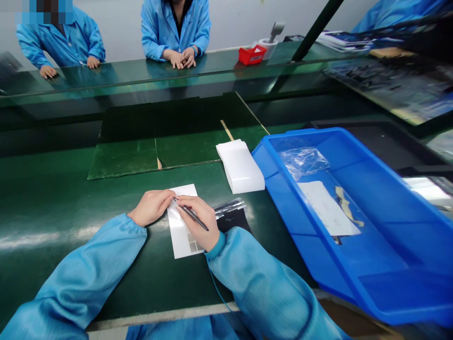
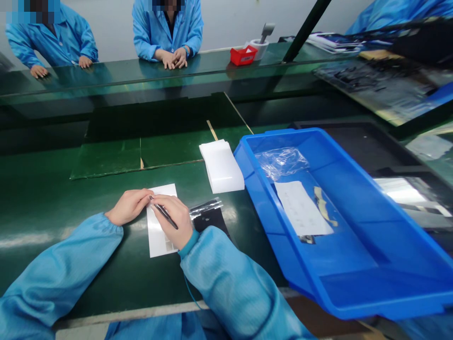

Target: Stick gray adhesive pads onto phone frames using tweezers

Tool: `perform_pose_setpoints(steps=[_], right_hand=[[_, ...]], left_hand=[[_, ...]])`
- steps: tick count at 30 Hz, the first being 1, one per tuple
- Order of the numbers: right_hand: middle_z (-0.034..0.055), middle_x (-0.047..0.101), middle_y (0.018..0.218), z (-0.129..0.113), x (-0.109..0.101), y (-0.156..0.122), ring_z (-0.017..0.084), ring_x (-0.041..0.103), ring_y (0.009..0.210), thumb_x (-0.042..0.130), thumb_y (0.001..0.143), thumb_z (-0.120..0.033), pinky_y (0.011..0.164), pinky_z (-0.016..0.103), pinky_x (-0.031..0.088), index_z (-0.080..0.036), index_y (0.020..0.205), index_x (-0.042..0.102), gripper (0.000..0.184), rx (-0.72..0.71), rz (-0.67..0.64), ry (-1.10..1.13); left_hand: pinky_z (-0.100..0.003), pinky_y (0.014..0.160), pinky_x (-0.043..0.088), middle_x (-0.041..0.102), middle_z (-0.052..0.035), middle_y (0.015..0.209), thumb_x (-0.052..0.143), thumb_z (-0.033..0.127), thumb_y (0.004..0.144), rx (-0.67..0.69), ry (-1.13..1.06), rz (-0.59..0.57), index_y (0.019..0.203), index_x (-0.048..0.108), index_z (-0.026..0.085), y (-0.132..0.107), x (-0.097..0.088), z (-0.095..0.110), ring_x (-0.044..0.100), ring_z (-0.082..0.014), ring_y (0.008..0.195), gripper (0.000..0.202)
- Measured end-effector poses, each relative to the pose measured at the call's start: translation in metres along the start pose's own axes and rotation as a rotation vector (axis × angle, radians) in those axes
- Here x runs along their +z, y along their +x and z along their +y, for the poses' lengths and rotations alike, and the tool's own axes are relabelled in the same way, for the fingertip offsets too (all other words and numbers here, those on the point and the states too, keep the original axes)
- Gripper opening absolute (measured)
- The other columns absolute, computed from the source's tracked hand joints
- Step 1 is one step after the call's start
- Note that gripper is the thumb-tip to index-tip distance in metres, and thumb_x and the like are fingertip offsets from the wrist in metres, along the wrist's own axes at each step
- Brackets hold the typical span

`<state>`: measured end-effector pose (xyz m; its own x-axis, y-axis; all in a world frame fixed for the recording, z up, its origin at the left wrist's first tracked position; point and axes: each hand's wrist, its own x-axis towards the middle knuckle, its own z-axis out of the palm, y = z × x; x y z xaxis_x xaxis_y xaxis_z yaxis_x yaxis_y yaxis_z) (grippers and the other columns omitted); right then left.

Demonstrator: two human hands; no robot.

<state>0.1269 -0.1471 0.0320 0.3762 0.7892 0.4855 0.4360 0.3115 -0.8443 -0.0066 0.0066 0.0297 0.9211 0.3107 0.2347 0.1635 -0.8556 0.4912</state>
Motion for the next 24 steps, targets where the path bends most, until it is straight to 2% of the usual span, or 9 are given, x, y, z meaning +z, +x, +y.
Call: perform_pose_setpoints(steps=[24], right_hand=[[0.0034, 0.073, 0.111, -0.0008, 0.0003, 0.0003, 0.02, 0.068, 0.108, 0.064, 0.092, -0.011, 0.097, 0.037, 0.054, -0.025, 0.11, 0.067, 0.023, -0.026, 0.015, -0.011]], left_hand=[[-0.026, 0.074, 0.048, 0.071, -0.0021, 0.094, 0.037, 0.027, 0.105, 0.033, 0.012, 0.004, 0.103, 0.061, 0.019, -0.0004, 0.0013, -0.0011, 0.066, -0.0157, 0.081, 0.025]])
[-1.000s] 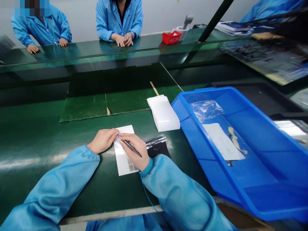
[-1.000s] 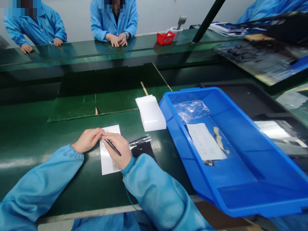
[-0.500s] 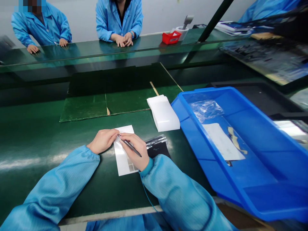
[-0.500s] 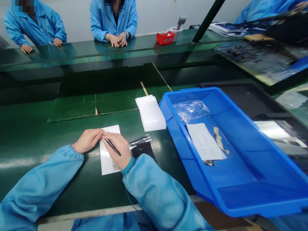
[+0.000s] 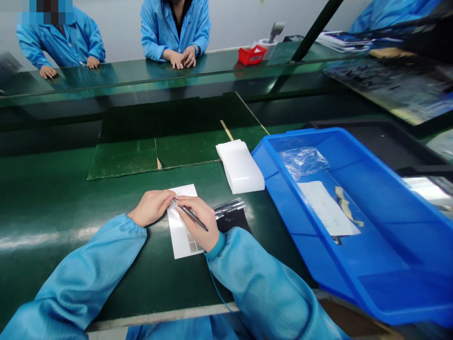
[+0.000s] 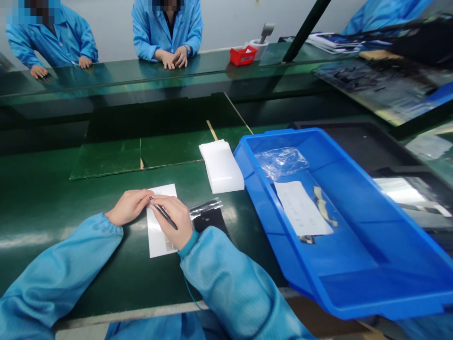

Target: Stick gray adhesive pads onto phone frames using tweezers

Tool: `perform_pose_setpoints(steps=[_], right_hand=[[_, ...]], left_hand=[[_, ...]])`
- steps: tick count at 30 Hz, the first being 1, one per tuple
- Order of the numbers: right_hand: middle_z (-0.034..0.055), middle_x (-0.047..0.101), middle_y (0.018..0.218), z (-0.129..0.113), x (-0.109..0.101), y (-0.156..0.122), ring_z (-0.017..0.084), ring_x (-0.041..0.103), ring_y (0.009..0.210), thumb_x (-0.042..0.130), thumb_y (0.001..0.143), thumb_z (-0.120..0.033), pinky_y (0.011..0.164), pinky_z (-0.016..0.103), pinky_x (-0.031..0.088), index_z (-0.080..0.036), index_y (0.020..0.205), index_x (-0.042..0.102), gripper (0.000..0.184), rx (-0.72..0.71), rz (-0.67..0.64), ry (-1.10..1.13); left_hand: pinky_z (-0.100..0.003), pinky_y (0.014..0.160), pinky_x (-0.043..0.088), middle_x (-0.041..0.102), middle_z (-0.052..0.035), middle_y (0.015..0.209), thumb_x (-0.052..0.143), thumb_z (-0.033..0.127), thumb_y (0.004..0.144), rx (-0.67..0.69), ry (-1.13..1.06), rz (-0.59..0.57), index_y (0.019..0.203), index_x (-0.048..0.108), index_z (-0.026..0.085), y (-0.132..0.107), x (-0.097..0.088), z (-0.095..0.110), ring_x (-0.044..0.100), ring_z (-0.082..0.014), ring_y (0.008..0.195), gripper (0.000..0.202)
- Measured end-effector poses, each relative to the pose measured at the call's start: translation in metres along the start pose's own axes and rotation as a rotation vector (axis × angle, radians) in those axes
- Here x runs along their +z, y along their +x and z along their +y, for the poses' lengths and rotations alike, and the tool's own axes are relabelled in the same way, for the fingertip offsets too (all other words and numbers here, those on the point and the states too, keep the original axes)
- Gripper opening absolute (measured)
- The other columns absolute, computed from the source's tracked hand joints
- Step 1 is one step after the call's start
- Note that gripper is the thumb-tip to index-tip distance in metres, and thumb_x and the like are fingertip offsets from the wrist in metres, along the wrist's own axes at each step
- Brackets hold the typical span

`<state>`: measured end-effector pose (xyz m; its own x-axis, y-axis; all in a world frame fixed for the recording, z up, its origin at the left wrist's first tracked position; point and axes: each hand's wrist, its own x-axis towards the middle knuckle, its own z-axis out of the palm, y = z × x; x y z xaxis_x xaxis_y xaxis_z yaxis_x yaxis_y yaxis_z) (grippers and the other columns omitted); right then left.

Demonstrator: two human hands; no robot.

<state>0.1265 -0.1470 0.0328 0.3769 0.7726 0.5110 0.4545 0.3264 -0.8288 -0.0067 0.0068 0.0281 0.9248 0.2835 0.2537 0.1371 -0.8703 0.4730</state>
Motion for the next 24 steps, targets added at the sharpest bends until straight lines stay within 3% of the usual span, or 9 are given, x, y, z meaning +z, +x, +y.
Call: perform_pose_setpoints(steps=[24], right_hand=[[0.0036, 0.073, 0.11, 0.0006, 0.0006, -0.0005, 0.021, 0.068, 0.108, 0.064, 0.093, -0.013, 0.097, 0.039, 0.055, -0.026, 0.11, 0.067, 0.022, -0.002, -0.012, 0.004]], left_hand=[[-0.026, 0.075, 0.048, 0.071, -0.0025, 0.094, 0.036, 0.027, 0.105, -0.015, -0.03, -0.012, 0.102, 0.061, 0.02, 0.0001, -0.0007, 0.001, 0.066, -0.0155, 0.081, 0.026]])
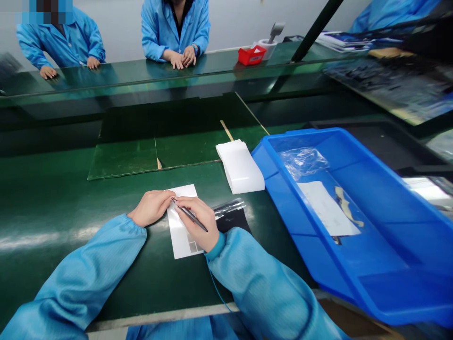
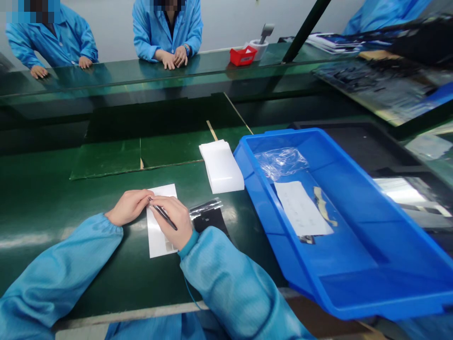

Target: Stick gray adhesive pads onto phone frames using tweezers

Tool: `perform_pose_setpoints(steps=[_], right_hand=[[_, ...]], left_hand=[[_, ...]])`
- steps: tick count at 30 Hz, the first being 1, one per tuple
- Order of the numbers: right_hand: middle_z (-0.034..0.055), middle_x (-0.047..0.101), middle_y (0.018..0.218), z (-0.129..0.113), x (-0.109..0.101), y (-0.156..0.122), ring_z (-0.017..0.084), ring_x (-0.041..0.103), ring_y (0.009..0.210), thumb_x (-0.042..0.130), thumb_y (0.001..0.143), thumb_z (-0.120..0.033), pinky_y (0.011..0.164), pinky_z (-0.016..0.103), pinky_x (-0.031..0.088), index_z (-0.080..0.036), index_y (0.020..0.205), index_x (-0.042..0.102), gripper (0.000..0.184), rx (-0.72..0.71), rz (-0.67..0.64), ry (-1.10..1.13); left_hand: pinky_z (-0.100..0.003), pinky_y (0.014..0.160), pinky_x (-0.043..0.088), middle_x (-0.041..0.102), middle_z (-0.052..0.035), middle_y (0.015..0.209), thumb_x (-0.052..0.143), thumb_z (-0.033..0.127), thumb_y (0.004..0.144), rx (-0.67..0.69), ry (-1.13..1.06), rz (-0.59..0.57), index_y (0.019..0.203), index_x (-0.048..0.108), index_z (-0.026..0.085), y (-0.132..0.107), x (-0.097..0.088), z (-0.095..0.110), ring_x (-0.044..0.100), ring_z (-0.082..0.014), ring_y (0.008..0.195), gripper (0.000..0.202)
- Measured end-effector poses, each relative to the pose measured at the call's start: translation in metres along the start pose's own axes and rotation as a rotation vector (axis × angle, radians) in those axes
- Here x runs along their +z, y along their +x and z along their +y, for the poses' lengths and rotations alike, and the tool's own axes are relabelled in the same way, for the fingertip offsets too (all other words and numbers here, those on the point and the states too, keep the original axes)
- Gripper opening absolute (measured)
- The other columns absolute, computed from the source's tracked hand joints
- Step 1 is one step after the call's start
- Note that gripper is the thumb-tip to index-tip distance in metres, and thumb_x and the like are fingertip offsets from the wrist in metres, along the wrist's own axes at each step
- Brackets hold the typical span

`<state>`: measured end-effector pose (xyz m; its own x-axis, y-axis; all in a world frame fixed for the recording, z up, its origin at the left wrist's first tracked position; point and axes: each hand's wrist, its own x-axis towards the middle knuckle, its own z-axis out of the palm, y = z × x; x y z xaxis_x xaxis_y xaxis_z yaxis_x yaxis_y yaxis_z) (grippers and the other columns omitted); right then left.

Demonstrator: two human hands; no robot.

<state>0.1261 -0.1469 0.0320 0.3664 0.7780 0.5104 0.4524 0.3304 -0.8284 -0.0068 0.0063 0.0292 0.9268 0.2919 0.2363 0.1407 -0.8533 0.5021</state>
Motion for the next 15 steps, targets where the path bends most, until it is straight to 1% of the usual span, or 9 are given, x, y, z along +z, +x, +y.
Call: perform_pose_setpoints(steps=[3, 7, 11, 15], right_hand=[[0.0034, 0.073, 0.11, -0.0006, -0.0002, 0.0005, 0.02, 0.068, 0.107, 0.064, 0.093, -0.012, 0.097, 0.038, 0.055, -0.026, 0.109, 0.067, 0.022, 0.003, 0.011, -0.007], [0.0035, 0.073, 0.11, -0.0013, -0.0005, 0.0009, 0.02, 0.068, 0.107, 0.064, 0.093, -0.012, 0.097, 0.038, 0.055, -0.025, 0.109, 0.067, 0.021, -0.007, -0.006, 0.007], [0.0041, 0.073, 0.11, -0.0016, -0.0009, 0.001, 0.021, 0.068, 0.107, 0.064, 0.093, -0.013, 0.096, 0.038, 0.055, -0.025, 0.11, 0.068, 0.021, 0.006, 0.008, -0.017], [0.004, 0.073, 0.11, -0.0018, -0.0009, 0.0006, 0.021, 0.068, 0.108, 0.064, 0.093, -0.014, 0.097, 0.038, 0.055, -0.026, 0.11, 0.068, 0.022, 0.004, -0.003, -0.008]], left_hand=[[-0.026, 0.075, 0.048, 0.071, -0.0024, 0.094, 0.037, 0.027, 0.104, 0.002, 0.006, 0.008, 0.102, 0.061, 0.02, 0.0002, -0.0006, 0.0006, 0.066, -0.0156, 0.081, 0.025], [-0.025, 0.073, 0.048, 0.071, -0.0026, 0.093, 0.036, 0.026, 0.104, 0.0, -0.009, 0.0, 0.102, 0.062, 0.019, 0.0002, -0.0008, 0.0008, 0.066, -0.0152, 0.08, 0.026], [-0.027, 0.076, 0.049, 0.071, -0.0028, 0.095, 0.037, 0.028, 0.104, -0.002, -0.012, 0.006, 0.103, 0.062, 0.019, 0.0003, -0.0011, 0.0014, 0.066, -0.0161, 0.083, 0.027], [-0.027, 0.074, 0.049, 0.071, -0.0035, 0.094, 0.036, 0.027, 0.104, -0.007, -0.036, -0.012, 0.101, 0.063, 0.019, 0.0009, -0.0033, 0.0038, 0.066, -0.0158, 0.081, 0.028]])
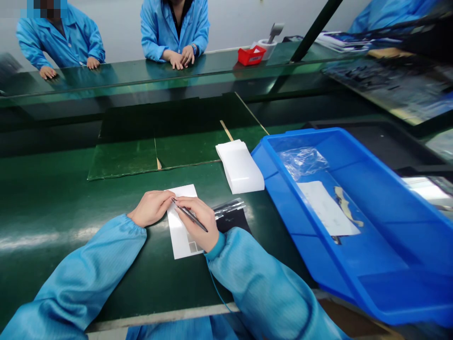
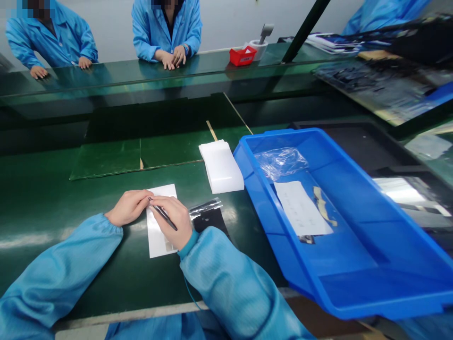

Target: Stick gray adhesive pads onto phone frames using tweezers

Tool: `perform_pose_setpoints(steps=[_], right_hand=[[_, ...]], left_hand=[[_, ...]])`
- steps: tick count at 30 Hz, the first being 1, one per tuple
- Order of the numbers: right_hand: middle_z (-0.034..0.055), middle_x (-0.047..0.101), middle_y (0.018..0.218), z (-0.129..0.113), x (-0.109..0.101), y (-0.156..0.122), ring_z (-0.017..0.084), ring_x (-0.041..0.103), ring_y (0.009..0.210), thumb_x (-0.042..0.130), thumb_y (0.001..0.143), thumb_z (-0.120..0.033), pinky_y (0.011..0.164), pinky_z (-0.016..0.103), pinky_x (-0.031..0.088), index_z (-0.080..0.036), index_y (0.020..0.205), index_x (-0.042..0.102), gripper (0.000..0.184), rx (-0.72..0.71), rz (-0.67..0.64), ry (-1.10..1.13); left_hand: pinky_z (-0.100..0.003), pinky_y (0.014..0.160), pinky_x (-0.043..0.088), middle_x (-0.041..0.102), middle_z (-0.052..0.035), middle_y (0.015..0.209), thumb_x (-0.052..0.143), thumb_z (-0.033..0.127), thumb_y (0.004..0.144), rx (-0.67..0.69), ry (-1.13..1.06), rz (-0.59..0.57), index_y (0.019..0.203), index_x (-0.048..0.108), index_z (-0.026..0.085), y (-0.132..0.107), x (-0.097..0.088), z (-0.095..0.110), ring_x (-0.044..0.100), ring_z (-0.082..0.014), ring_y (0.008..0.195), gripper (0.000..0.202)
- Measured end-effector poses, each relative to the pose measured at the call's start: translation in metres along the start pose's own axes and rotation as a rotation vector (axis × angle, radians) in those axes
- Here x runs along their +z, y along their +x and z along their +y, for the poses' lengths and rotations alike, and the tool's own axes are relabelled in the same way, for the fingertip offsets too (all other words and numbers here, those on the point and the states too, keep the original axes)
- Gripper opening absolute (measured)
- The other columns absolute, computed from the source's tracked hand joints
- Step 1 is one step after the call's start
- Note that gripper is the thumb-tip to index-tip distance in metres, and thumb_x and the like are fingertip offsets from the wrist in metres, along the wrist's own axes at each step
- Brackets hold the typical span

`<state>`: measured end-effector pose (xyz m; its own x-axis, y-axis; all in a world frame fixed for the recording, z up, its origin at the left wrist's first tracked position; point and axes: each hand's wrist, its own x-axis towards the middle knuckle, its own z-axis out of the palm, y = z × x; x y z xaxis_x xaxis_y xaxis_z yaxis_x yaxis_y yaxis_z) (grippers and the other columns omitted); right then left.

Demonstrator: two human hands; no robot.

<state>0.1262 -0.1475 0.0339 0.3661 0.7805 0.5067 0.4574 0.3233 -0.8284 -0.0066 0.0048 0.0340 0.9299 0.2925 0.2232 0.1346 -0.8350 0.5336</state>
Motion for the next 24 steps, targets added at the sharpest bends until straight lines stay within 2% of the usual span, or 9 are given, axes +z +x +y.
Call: perform_pose_setpoints(steps=[4, 24], right_hand=[[0.0046, 0.073, 0.11, 0.0, 0.0002, -0.0004, 0.021, 0.069, 0.108, 0.063, 0.093, -0.015, 0.097, 0.039, 0.056, -0.026, 0.111, 0.068, 0.021, 0.005, 0.011, -0.011], [0.0049, 0.074, 0.109, -0.0009, 0.0004, 0.0004, 0.022, 0.069, 0.106, 0.065, 0.093, -0.015, 0.096, 0.04, 0.057, -0.025, 0.109, 0.068, 0.019, -0.005, 0.002, 0.024]], left_hand=[[-0.028, 0.078, 0.049, 0.072, -0.0049, 0.096, 0.037, 0.028, 0.104, 0.006, -0.031, -0.01, 0.102, 0.063, 0.019, 0.0003, -0.0026, 0.0021, 0.066, -0.0169, 0.084, 0.028], [-0.029, 0.075, 0.048, 0.068, -0.0054, 0.088, 0.033, 0.03, 0.104, 0.006, -0.058, -0.047, 0.096, 0.062, 0.018, 0.0009, -0.0066, 0.0045, 0.063, -0.0168, 0.079, 0.033]])
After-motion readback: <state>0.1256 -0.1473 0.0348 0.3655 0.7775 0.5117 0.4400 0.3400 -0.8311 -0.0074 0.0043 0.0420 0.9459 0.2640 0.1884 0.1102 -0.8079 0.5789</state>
